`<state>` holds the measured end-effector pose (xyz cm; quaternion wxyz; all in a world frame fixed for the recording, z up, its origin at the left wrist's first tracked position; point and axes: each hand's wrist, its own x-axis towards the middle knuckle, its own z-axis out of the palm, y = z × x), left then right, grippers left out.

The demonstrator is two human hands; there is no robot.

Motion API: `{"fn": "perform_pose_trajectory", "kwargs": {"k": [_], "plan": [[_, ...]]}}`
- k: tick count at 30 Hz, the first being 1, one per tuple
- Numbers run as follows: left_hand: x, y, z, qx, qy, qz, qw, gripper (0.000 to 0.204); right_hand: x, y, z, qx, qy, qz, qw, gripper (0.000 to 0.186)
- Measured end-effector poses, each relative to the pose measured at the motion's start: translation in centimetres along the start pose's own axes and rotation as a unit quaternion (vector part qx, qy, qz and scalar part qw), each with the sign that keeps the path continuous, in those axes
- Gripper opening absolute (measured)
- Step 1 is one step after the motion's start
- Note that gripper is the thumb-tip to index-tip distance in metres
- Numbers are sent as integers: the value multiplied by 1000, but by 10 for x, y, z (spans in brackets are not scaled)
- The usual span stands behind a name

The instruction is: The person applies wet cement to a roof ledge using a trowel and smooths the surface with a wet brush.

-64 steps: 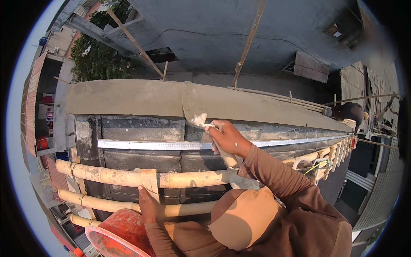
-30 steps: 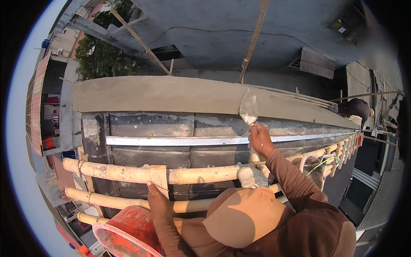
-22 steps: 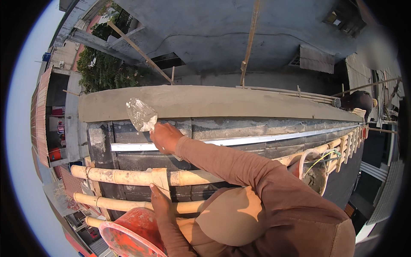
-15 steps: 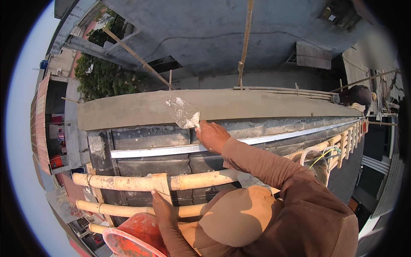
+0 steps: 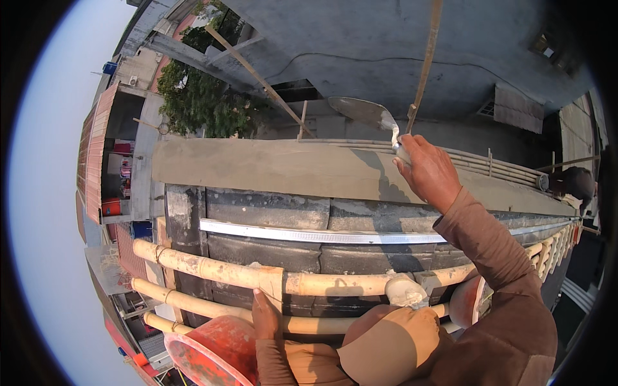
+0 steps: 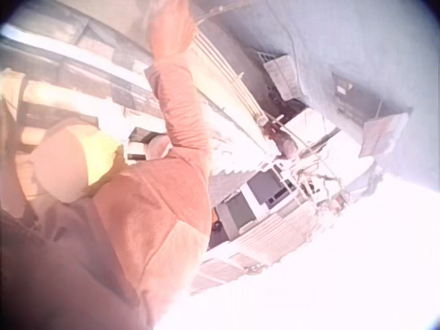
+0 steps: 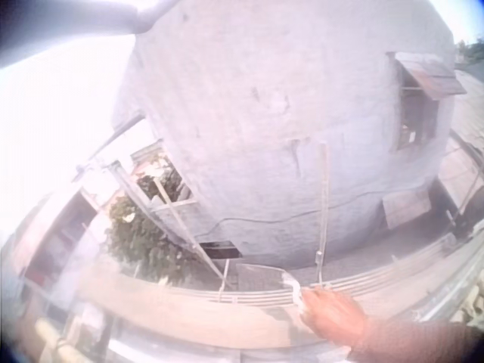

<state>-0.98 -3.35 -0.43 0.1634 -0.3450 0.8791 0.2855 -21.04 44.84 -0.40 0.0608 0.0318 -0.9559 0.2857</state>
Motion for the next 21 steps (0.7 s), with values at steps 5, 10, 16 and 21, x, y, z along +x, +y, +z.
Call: {"fn": "perform_pose_trajectory", "kwargs": {"k": [5, 10, 16, 21], "plan": [[-2, 1, 8, -37, 24, -4, 999, 81, 58, -78, 53, -63, -47, -83, 993, 30], [-9, 19, 10, -29, 28, 2, 999, 82, 39, -65, 53, -115, -51, -119, 985, 29], [-31, 52, 11, -82, 20, -25, 996, 79, -64, 46, -5, -235, -129, -51, 962, 39], [-16, 27, 8, -64, 19, -1, 998, 76, -110, 83, -59, -313, -124, 28, 941, 41]]}}
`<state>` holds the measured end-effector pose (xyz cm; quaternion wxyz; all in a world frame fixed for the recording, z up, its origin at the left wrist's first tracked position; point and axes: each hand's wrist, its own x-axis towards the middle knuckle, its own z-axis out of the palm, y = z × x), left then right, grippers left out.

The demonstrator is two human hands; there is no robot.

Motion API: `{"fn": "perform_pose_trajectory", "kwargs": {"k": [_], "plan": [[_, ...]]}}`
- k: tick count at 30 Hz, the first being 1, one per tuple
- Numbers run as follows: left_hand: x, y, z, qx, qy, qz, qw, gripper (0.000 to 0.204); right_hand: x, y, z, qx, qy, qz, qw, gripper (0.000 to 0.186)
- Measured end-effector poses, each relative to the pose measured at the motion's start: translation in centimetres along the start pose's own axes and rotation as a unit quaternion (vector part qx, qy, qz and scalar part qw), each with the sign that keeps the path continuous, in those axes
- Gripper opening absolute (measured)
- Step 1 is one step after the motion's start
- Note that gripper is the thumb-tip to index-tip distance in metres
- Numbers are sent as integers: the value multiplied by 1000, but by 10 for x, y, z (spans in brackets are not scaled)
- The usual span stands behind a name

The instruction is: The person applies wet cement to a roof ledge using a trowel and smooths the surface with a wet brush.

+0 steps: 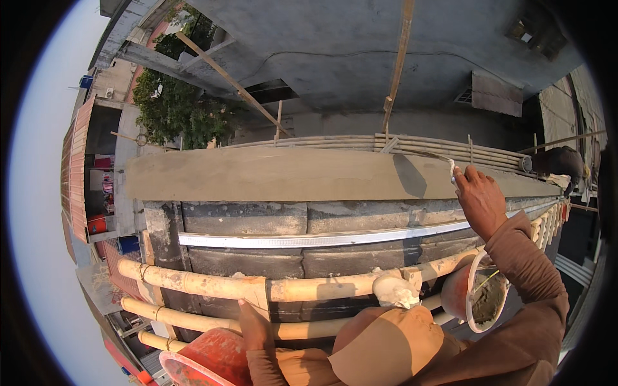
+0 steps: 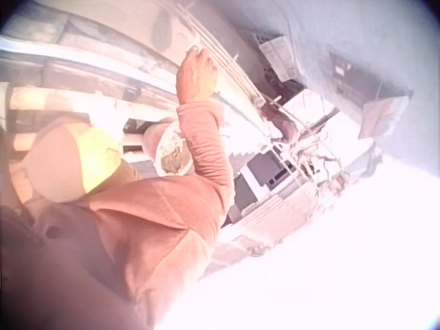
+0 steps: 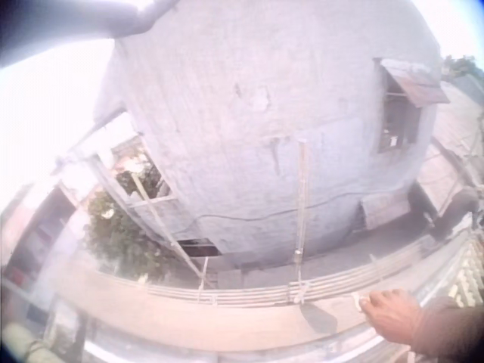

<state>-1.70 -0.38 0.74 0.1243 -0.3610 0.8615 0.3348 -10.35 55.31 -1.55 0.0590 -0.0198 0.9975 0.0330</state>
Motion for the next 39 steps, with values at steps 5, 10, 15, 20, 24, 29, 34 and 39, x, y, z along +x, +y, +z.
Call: {"fn": "perform_pose_trajectory", "kwargs": {"k": [5, 10, 15, 20, 24, 29, 34, 39], "plan": [[-2, 10, 1, -23, -3, -26, 999, 76, 36, -22, -18, 103, 63, 11, 993, 40], [-14, 20, 4, -67, -32, -5, 997, 79, 86, -63, -5, 115, 87, -43, 989, 31], [-27, 44, 7, -119, -39, -46, 991, 81, 61, -52, 20, 85, 7, -29, 996, 26], [-31, 46, 12, -88, -17, -59, 994, 87, 4, 20, 63, 19, -63, 38, 997, 22], [-21, 28, 9, -97, -10, -40, 994, 87, -36, 79, 75, -36, -105, 110, 988, 22], [-30, 40, 10, -93, 9, -56, 994, 85, -70, 81, 69, 158, -43, 258, 952, 22], [-29, 42, 10, -150, -45, -44, 987, 84, -89, -4, 131, 786, -17, 425, 448, 35], [-40, 61, 17, -71, 10, -36, 997, 84, -32, -117, 110, 811, -95, 367, 446, 38]]}}
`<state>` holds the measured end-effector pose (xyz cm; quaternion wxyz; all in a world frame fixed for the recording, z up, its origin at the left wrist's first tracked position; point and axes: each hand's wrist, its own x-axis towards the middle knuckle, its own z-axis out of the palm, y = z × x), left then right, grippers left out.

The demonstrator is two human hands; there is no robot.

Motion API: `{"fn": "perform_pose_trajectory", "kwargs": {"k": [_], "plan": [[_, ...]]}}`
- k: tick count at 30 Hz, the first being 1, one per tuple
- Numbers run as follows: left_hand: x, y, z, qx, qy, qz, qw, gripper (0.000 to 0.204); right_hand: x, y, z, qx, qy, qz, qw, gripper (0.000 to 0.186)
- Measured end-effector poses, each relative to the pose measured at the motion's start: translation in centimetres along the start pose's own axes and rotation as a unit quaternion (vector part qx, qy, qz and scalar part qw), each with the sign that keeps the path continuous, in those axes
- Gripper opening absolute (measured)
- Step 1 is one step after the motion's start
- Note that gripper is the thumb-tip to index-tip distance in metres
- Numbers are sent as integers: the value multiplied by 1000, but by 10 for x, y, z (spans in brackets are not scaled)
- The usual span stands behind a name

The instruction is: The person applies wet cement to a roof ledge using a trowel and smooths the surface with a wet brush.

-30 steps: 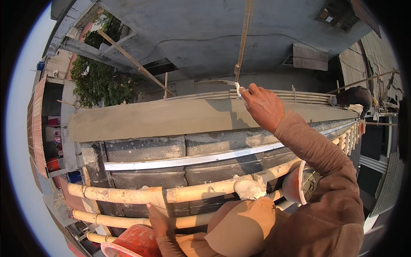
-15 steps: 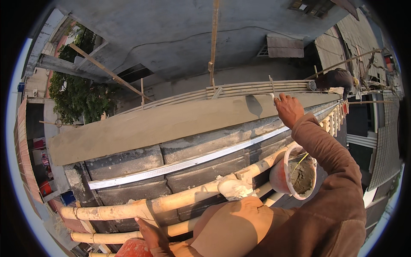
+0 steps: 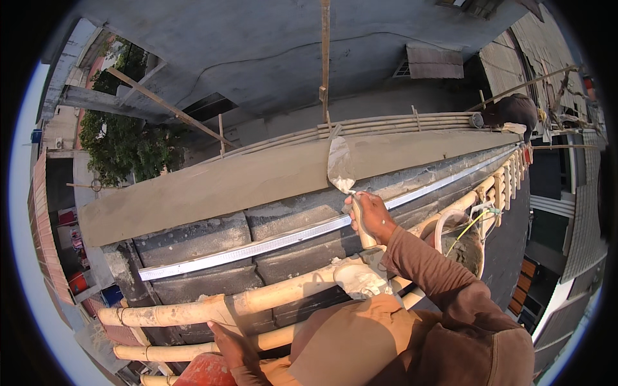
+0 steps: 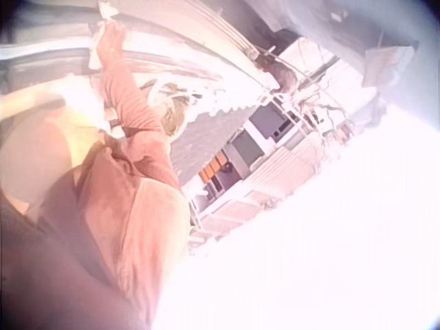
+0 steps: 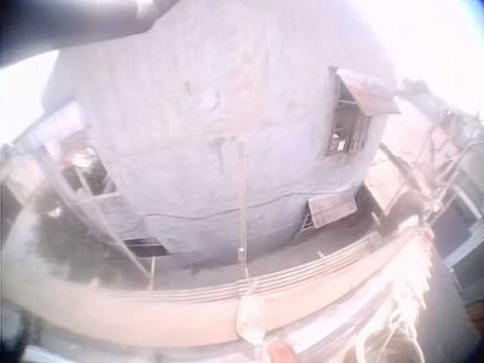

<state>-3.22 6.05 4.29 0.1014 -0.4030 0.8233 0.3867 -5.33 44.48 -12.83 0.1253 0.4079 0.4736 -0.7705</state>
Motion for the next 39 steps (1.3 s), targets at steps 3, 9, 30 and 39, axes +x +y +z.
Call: {"fn": "perform_pose_trajectory", "kwargs": {"k": [3, 9, 30, 39], "plan": [[-10, 9, 5, -7, 2, -17, 1000, 84, 1, -18, 72, -67, -101, -91, 988, 39], [4, -13, -4, -122, -30, -17, 992, 83, -34, -11, 163, -311, -276, -207, 886, 47], [37, -37, -26, 205, 30, 86, 974, 66, -19, -106, 407, -248, -387, -216, 861, 40], [31, -36, -33, 169, 22, 72, 983, 66, -42, -120, 458, -425, -395, -322, 749, 49]]}}
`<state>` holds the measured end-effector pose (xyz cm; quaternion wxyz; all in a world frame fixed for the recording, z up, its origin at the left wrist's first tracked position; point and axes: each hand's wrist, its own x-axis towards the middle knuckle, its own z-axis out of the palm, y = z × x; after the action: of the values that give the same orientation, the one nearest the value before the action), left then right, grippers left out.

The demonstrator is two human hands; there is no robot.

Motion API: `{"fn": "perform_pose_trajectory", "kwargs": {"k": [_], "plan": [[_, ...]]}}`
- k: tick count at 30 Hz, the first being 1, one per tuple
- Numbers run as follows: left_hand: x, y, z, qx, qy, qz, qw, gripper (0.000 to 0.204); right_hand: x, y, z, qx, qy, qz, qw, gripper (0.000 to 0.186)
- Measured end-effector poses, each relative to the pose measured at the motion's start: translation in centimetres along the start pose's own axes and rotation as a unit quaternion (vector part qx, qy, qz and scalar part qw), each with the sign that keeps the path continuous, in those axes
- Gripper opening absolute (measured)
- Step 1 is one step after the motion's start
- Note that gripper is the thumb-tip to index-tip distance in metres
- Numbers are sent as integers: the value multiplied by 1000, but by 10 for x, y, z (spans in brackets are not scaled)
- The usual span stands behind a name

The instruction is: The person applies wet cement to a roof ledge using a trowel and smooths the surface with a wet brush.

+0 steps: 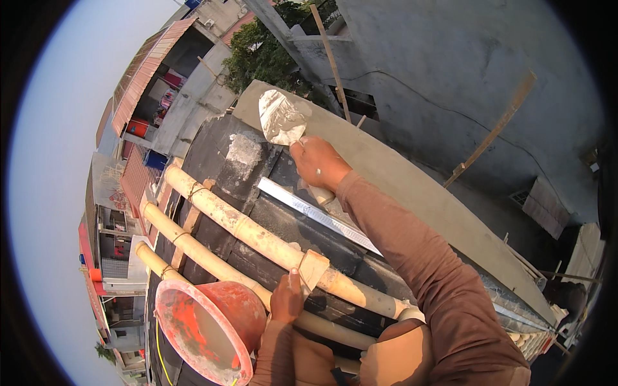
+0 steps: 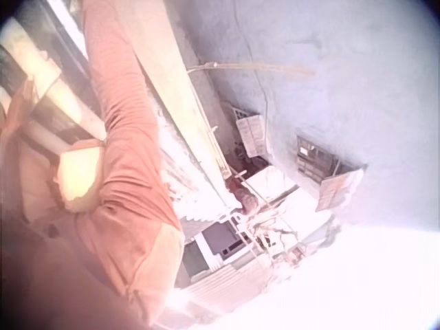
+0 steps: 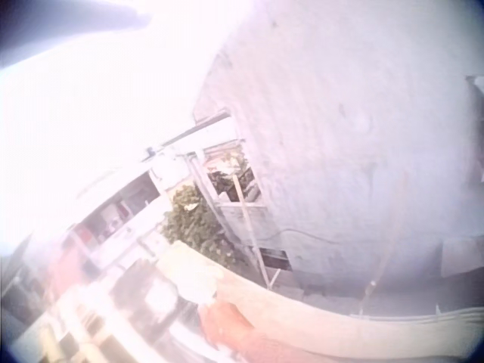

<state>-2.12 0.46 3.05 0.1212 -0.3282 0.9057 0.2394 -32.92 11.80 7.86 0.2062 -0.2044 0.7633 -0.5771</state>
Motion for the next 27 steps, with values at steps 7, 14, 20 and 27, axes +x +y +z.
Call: {"fn": "perform_pose_trajectory", "kwargs": {"k": [7, 14, 20, 27], "plan": [[5, -1, -1, 9, 0, -1, 1000, 65, 40, -9, 18, -57, -8, 6, 998, 47], [3, 9, 3, 26, 7, -8, 1000, 68, 65, -35, -15, 15, -15, 19, 1000, 49], [9, -6, 14, -19, 10, 18, 1000, 71, 34, -24, 20, -110, -21, -10, 994, 50], [3, -3, -20, 35, -68, -75, 994, 91, -101, -12, 2, 69, -38, -86, 993, 26]]}}
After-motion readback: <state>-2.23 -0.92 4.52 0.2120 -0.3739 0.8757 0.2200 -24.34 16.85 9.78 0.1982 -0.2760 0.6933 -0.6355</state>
